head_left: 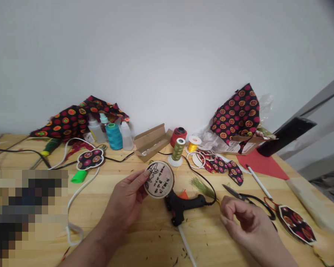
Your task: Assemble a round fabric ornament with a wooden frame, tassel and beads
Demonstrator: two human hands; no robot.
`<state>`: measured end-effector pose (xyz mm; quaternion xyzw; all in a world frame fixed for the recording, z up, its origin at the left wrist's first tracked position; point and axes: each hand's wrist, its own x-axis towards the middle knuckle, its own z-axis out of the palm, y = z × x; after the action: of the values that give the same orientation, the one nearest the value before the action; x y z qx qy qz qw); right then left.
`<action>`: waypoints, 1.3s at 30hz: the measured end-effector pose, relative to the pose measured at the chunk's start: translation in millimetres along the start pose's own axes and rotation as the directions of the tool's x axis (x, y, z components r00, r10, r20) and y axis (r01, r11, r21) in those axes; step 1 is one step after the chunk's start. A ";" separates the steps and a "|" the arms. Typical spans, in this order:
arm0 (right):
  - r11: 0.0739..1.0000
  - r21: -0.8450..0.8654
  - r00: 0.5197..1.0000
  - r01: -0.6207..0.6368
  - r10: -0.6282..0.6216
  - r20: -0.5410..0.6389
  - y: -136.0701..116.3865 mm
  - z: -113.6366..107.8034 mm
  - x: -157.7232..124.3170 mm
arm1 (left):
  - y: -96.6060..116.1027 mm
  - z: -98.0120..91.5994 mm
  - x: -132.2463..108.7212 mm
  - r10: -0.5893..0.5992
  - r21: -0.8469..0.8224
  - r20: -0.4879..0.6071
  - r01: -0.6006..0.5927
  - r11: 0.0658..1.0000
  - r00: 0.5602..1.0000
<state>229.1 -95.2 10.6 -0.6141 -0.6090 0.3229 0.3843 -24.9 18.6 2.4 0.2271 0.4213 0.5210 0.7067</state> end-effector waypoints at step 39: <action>0.874 -0.473 0.994 -0.110 0.083 -0.077 -5.7 56.8 166.8 | 0.7 -5.3 9.5 0.016 -0.086 -0.069 -0.022 0.996 0.997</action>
<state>185.4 75.3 -0.7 -0.7280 -0.6275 0.1651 0.2212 -28.7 27.1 -3.4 0.1823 0.4201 0.5529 0.6961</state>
